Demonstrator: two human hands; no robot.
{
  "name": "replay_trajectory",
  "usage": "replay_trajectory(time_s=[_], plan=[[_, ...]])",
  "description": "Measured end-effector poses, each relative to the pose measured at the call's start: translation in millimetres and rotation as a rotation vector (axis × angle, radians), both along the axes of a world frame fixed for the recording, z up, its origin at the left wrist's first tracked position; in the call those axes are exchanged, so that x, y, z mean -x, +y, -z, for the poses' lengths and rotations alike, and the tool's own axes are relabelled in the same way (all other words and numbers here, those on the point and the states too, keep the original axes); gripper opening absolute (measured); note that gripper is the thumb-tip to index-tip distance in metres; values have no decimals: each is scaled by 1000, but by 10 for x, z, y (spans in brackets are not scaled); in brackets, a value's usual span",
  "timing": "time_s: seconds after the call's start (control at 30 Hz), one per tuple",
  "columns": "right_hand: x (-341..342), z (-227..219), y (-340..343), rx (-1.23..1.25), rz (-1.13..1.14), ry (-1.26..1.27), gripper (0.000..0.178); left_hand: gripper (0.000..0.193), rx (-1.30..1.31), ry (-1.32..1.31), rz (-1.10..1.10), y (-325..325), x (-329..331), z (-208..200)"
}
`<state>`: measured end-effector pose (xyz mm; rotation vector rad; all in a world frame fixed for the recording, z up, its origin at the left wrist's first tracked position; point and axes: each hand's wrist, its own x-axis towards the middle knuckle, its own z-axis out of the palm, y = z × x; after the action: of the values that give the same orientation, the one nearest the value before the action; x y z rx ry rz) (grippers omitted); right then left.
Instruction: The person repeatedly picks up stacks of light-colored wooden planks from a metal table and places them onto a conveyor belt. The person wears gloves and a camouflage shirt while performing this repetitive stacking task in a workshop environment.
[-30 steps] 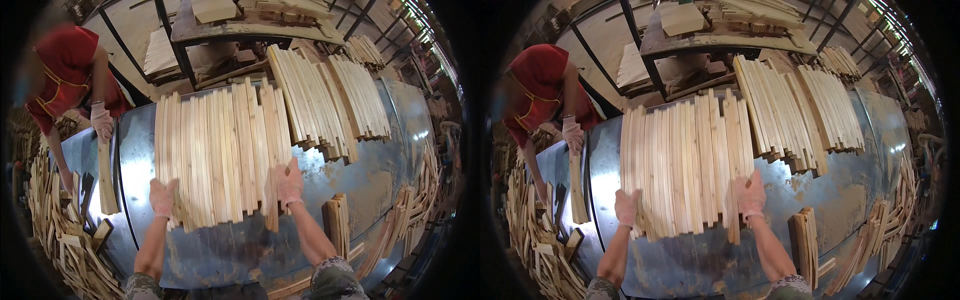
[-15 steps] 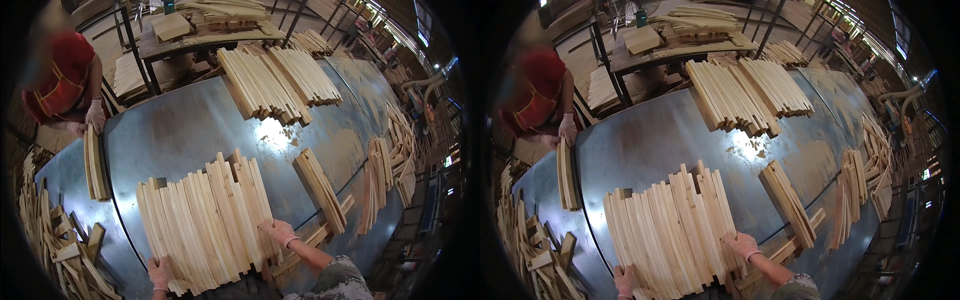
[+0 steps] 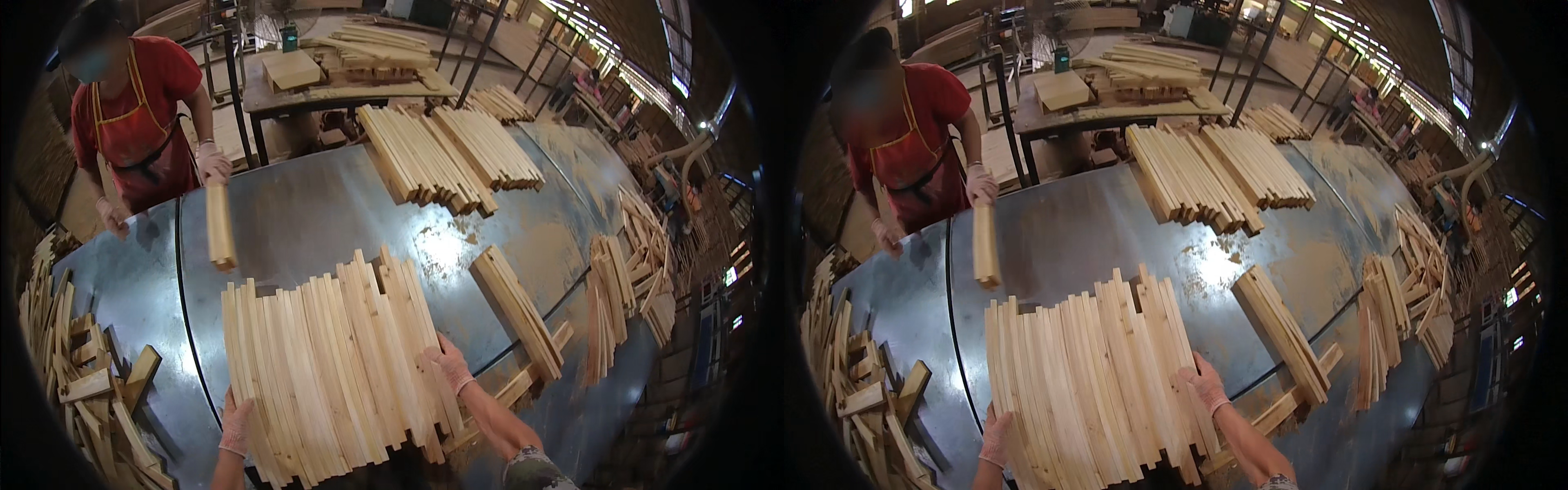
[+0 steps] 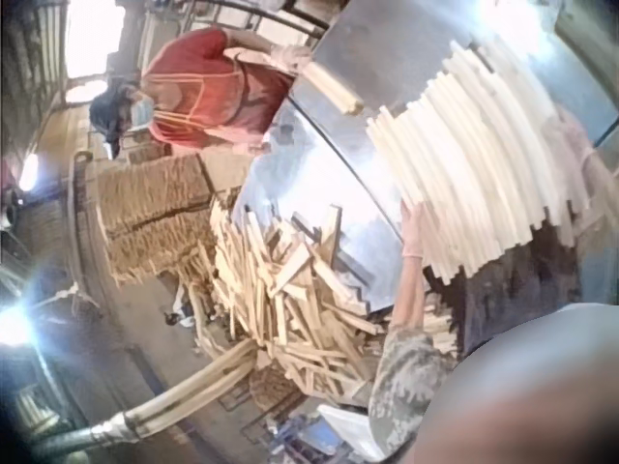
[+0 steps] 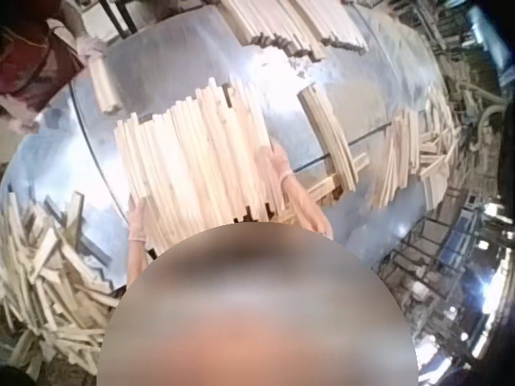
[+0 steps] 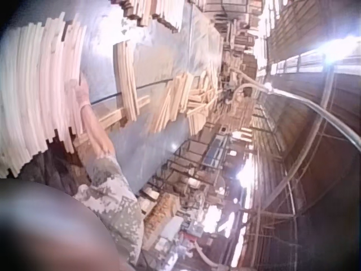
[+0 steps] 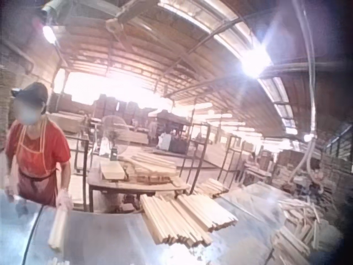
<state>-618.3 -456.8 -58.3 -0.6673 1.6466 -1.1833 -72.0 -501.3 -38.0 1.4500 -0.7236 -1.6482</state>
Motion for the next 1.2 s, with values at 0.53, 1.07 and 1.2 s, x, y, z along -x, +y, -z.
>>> replay_trajectory(time_s=[0.53,1.07,1.2], plan=[[211,-496,308,-386,-224,-400,66,62,-303,223,-23,780,-168,297],[-308,-898,687,-217,-566,-441,47,72,-57,223,-177,2657,-429,-1253],[-424,-448,524,-157,-669,-502,61,82,67,262,-395,3419,-566,-1506]])
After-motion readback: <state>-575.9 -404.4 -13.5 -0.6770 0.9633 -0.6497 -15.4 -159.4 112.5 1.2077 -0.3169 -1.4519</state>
